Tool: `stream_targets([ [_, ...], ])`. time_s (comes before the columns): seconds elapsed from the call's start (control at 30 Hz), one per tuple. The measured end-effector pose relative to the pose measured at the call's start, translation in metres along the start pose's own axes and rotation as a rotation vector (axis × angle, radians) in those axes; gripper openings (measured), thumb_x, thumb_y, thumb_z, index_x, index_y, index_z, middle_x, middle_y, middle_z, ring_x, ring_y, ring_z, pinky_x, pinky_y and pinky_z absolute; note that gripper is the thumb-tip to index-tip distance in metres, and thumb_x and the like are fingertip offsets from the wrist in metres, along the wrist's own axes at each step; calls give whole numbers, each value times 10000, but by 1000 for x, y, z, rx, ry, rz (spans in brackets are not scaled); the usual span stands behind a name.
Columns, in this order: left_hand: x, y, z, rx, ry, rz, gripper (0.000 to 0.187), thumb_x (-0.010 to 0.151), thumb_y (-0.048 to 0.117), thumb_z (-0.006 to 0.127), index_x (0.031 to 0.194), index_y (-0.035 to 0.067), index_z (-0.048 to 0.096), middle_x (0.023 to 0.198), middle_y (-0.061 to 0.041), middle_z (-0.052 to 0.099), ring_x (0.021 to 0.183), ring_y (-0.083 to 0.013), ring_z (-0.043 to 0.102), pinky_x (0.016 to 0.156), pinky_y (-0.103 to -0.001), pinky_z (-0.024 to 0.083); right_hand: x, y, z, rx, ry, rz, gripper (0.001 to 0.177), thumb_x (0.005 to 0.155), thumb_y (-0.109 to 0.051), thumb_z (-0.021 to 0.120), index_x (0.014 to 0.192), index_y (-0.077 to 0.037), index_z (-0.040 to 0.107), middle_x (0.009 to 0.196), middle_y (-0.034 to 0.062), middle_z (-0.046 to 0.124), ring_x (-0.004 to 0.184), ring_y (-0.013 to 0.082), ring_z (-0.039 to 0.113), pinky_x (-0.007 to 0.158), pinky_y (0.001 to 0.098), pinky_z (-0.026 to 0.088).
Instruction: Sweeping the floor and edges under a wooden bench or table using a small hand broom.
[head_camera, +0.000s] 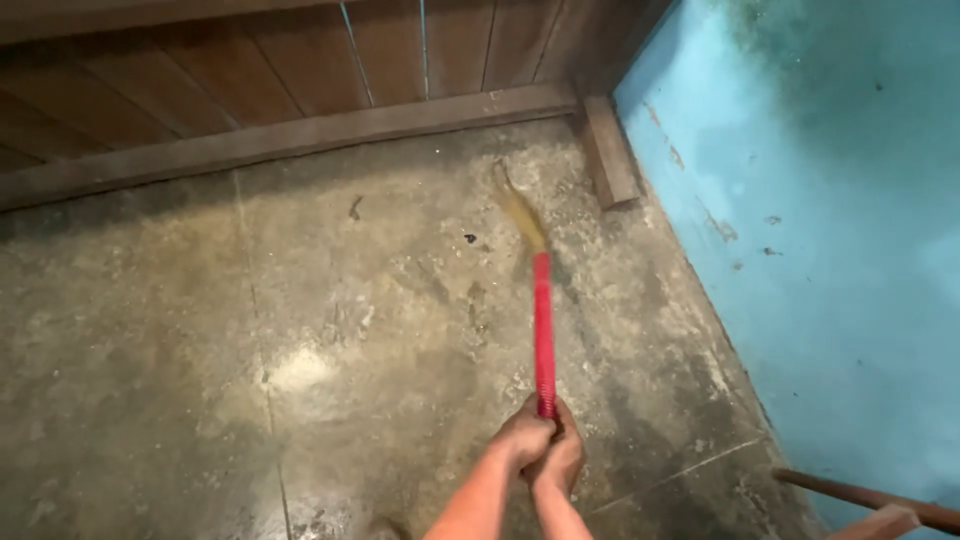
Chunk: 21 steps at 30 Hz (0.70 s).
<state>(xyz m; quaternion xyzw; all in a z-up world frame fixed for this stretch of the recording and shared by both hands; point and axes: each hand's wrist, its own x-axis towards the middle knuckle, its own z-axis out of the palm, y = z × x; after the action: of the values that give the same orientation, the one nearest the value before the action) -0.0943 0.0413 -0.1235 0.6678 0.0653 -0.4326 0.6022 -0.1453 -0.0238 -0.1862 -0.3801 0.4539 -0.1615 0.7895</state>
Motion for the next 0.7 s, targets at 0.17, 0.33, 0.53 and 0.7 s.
stream_targets([
  [0.17, -12, 15, -15, 192, 19, -61, 376, 961, 209, 494, 1301, 113, 623, 1183, -149, 724, 1081, -253, 678, 936, -394, 520, -45, -45, 43, -254, 129, 6, 393, 1000, -268, 541, 1276, -67, 735, 1069, 117, 748, 923, 206, 655, 884, 352, 510],
  [0.33, 3, 22, -25, 112, 59, 20, 358, 989, 262, 487, 1244, 88, 667, 1188, -141, 731, 1076, -240, 681, 933, -394, 513, -23, -58, 62, -679, 67, -187, 374, 959, -235, 559, 1249, -95, 747, 1095, 86, 764, 970, 170, 680, 901, 332, 508],
  [0.53, -49, 99, -49, -69, 67, 12, 357, 982, 262, 488, 1262, 111, 649, 1156, -135, 728, 1026, -249, 685, 881, -417, 537, -44, -76, 115, -568, 93, -146, 370, 959, -203, 512, 1210, -103, 764, 1107, 122, 776, 961, 202, 699, 877, 359, 540],
  [0.7, -49, 96, -59, -60, 44, -76, 402, 988, 314, 479, 1254, 88, 679, 1101, -112, 731, 965, -246, 694, 815, -427, 558, -47, -76, 123, -600, 208, -44, 337, 934, -195, 549, 1176, -127, 774, 1106, 105, 760, 968, 210, 697, 889, 377, 539],
])
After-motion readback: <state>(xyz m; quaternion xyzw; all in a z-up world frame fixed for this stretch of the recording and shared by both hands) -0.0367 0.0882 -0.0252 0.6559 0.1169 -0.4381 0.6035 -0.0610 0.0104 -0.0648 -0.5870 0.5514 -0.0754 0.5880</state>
